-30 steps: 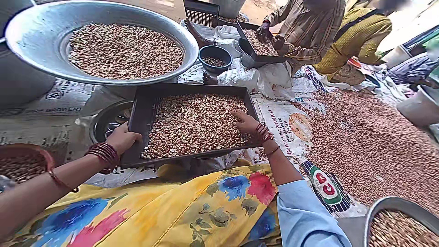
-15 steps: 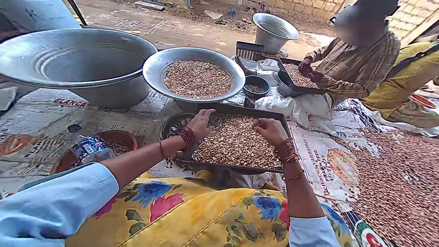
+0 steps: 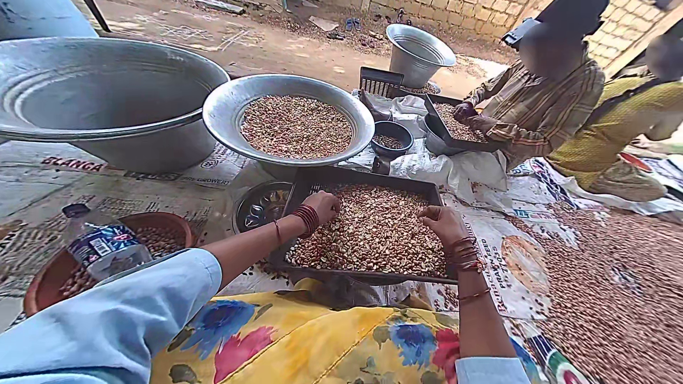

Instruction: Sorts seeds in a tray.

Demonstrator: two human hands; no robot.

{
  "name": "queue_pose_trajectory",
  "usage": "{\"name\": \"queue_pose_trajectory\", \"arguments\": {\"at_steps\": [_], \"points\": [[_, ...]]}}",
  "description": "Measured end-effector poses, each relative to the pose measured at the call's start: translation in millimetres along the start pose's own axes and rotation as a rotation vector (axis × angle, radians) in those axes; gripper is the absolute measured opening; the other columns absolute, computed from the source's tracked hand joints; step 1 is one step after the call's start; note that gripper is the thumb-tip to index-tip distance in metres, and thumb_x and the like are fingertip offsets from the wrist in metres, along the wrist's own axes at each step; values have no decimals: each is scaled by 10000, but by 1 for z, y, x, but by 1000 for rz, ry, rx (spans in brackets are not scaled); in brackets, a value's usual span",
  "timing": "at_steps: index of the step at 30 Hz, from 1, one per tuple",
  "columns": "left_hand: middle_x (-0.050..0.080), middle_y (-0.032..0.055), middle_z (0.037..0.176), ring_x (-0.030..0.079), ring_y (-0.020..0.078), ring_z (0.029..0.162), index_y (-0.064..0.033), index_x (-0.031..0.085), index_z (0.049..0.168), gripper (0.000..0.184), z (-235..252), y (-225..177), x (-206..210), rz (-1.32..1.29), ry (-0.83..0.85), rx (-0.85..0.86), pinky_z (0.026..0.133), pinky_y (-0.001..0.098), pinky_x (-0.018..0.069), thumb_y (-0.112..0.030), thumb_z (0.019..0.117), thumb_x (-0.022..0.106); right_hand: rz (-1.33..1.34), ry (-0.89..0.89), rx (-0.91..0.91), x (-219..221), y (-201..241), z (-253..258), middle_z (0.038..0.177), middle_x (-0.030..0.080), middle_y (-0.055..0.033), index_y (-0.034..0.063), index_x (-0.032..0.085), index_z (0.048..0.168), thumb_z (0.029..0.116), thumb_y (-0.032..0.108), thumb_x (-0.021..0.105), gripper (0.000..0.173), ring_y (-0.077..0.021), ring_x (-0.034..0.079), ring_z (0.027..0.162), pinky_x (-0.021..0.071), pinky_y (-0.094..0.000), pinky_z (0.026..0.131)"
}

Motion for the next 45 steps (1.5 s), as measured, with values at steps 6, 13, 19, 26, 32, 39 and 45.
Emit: {"name": "queue_pose_trajectory", "arguments": {"at_steps": [6, 13, 19, 26, 32, 39, 45], "points": [[704, 188, 1186, 640, 386, 1180, -48, 732, 1151, 221, -2, 2, -1, 97, -16, 45, 990, 614, 472, -166, 1019, 599, -182, 179, -14, 10, 10, 6, 1136, 738, -120, 130, 761, 1155, 986, 237, 675, 218, -303, 677, 1107, 490, -565, 974], [737, -8, 821, 693, 63, 717, -28, 735, 963, 126, -40, -16, -59, -564, 521, 276, 721, 234, 572, -19, 977, 609, -279, 235, -17, 29, 17, 6, 1182, 723, -144, 157, 725, 1242, 981, 209, 660, 274, -360, 655, 1150, 475, -610, 960], [738, 108, 900, 700, 222, 786, -41, 745, 1093, 139, -27, -10, -81, -145, 31, 116, 810, 447, 566, -86, 989, 664, -314, 243, -32, 33, 19, 5, 1216, 704, -183, 113, 710, 1244, 1004, 223, 633, 275, -388, 643, 1180, 469, -626, 982], [727, 175, 1097, 673, 377, 1095, -54, 752, 1107, 186, -8, 5, -23, 116, -7, -16, 953, 619, 495, -158, 1002, 639, 511, 583, -685, 31, 65, -40, 1003, 726, 55, 21, 701, 1109, 960, 111, 661, 178, 23, 666, 878, 566, -196, 820], [705, 174, 1196, 647, 374, 1172, -79, 737, 1178, 220, -5, 9, -7, 132, -18, -4, 971, 604, 492, -136, 1011, 607, 116, 142, -291, 10, 28, -16, 1016, 744, -57, 78, 729, 1142, 1002, 171, 644, 188, -109, 687, 845, 550, -339, 825], [718, 171, 1131, 664, 376, 1126, -67, 753, 1118, 190, -5, 7, -4, 155, -33, 7, 939, 595, 509, -165, 1011, 630, -101, 138, -67, -15, 2, -15, 990, 737, -114, 69, 746, 1131, 1003, 187, 655, 196, -216, 682, 904, 510, -460, 894], [729, 180, 1019, 697, 317, 969, -5, 742, 1076, 177, 2, 22, -20, -196, -25, -34, 910, 542, 526, -145, 987, 680, -271, 349, -103, 8, 8, -7, 1079, 740, -142, 93, 756, 1148, 992, 264, 689, 241, -300, 685, 1028, 489, -551, 959]]}}
Point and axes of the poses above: each hand's wrist, its own z-axis towards the middle knuckle, its own x-axis out of the palm, y = z × x, the point moved 2 cm from there along z, towards the middle knuckle
